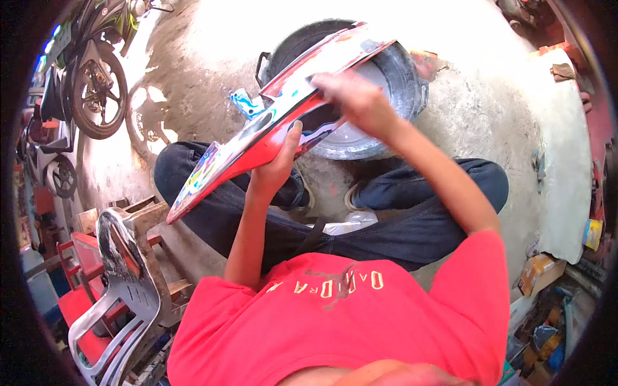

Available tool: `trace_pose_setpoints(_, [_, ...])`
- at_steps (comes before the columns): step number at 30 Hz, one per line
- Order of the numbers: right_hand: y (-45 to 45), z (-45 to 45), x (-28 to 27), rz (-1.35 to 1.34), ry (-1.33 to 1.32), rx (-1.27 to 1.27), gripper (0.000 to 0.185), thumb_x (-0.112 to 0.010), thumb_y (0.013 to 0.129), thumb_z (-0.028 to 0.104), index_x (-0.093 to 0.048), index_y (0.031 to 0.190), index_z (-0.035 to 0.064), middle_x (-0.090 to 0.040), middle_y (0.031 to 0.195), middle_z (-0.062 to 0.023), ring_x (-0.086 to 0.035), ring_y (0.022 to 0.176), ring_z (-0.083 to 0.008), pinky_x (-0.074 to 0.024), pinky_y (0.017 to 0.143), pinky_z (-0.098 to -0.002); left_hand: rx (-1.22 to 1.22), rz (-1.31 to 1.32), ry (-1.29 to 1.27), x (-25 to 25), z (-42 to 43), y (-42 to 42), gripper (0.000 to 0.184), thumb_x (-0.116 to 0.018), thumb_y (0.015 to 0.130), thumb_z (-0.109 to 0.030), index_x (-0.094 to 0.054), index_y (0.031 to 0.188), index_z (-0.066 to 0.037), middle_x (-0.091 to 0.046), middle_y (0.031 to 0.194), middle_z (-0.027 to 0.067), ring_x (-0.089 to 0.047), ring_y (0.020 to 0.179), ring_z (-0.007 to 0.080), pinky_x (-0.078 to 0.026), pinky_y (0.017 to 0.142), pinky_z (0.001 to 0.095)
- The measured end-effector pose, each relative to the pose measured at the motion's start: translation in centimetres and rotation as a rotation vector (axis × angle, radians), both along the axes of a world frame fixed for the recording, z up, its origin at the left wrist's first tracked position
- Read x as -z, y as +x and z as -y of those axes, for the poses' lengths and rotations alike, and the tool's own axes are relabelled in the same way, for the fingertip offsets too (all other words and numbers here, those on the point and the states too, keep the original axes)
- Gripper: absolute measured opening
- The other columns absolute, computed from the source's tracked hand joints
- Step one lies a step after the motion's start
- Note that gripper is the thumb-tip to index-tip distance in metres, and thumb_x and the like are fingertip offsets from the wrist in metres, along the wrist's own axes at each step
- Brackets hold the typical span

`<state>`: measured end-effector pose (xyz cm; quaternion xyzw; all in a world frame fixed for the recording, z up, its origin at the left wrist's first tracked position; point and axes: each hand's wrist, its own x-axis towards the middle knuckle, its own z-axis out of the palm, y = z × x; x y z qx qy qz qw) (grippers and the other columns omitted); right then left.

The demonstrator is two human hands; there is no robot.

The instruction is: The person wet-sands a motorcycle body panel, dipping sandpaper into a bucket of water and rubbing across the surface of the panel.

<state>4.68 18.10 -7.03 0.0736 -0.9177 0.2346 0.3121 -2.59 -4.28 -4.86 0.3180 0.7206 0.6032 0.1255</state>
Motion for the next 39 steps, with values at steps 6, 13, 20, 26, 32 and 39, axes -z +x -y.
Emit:
trace_pose_setpoints(6, [-1.2, -5.0, 2.4, 0.076, -0.073, 0.315, 0.040, -0.050, 0.091, 0.009, -0.060, 0.129, 0.0021, -0.066, 0.120, -0.0202, -0.063, 0.113, -0.0341, -0.0488, 0.100, -0.0416, 0.074, -0.151, 0.021, 0.3, -0.5, 0.4, 0.018, -0.069, 0.092, -0.009, -0.070, 0.106, 0.003, -0.072, 0.096, 0.0090, -0.068, 0.085, 0.0153, -0.053, 0.077, 0.0309])
trace_pose_setpoints(13, [0.0, -0.6, -0.6, -0.012, -0.161, -0.015, 0.035, -0.059, 0.087, -0.005, -0.067, 0.120, 0.0028, -0.070, 0.113, -0.0170, -0.068, 0.105, -0.0320, -0.0540, 0.091, -0.0410, 0.096, -0.015, 0.005, 0.4, 0.0, -0.2, 0.019, -0.068, 0.093, -0.009, -0.070, 0.107, 0.003, -0.072, 0.100, 0.0095, -0.067, 0.087, 0.0159, -0.052, 0.078, 0.0315])
trace_pose_setpoints(20, [-0.5, -2.4, 2.0, -0.068, 0.030, 0.192, 0.037, -0.058, 0.089, 0.004, -0.064, 0.125, 0.0030, -0.067, 0.122, -0.0174, -0.064, 0.114, -0.0306, -0.0503, 0.100, -0.0406, 0.139, -0.007, -0.043, 0.4, 0.7, -0.7, 0.026, -0.069, 0.094, -0.013, -0.066, 0.114, 0.003, -0.069, 0.102, 0.0049, -0.064, 0.091, 0.0126, -0.052, 0.080, 0.0293])
trace_pose_setpoints(26, [-0.1, -4.7, 1.7, -0.068, 0.065, 0.191, 0.045, -0.055, 0.085, 0.006, -0.061, 0.130, 0.0060, -0.066, 0.122, -0.0171, -0.065, 0.111, -0.0312, -0.0515, 0.098, -0.0404, 0.163, -0.072, -0.016, -1.0, 0.8, -0.1, 0.022, -0.067, 0.094, -0.010, -0.068, 0.111, 0.003, -0.071, 0.102, 0.0093, -0.066, 0.091, 0.0151, -0.051, 0.082, 0.0313])
trace_pose_setpoints(32, [-0.1, -1.5, 0.8, -0.059, 0.062, 0.155, 0.044, -0.059, 0.087, 0.004, -0.059, 0.131, 0.0036, -0.064, 0.127, -0.0172, -0.063, 0.116, -0.0337, -0.0494, 0.101, -0.0420, 0.139, 0.031, 0.007, -0.8, 1.0, -0.2, 0.021, -0.068, 0.094, -0.010, -0.068, 0.110, 0.003, -0.071, 0.103, 0.0089, -0.066, 0.092, 0.0151, -0.051, 0.082, 0.0314])
trace_pose_setpoints(39, [0.3, -4.3, 0.8, 0.023, 0.093, 0.281, 0.042, -0.055, 0.087, 0.007, -0.060, 0.127, 0.0009, -0.064, 0.128, -0.0164, -0.061, 0.121, -0.0282, -0.0453, 0.107, -0.0431, 0.155, 0.017, -0.027, -1.1, 0.9, 0.1, 0.021, -0.067, 0.095, -0.011, -0.069, 0.111, 0.003, -0.071, 0.104, 0.0079, -0.066, 0.092, 0.0141, -0.052, 0.082, 0.0311])
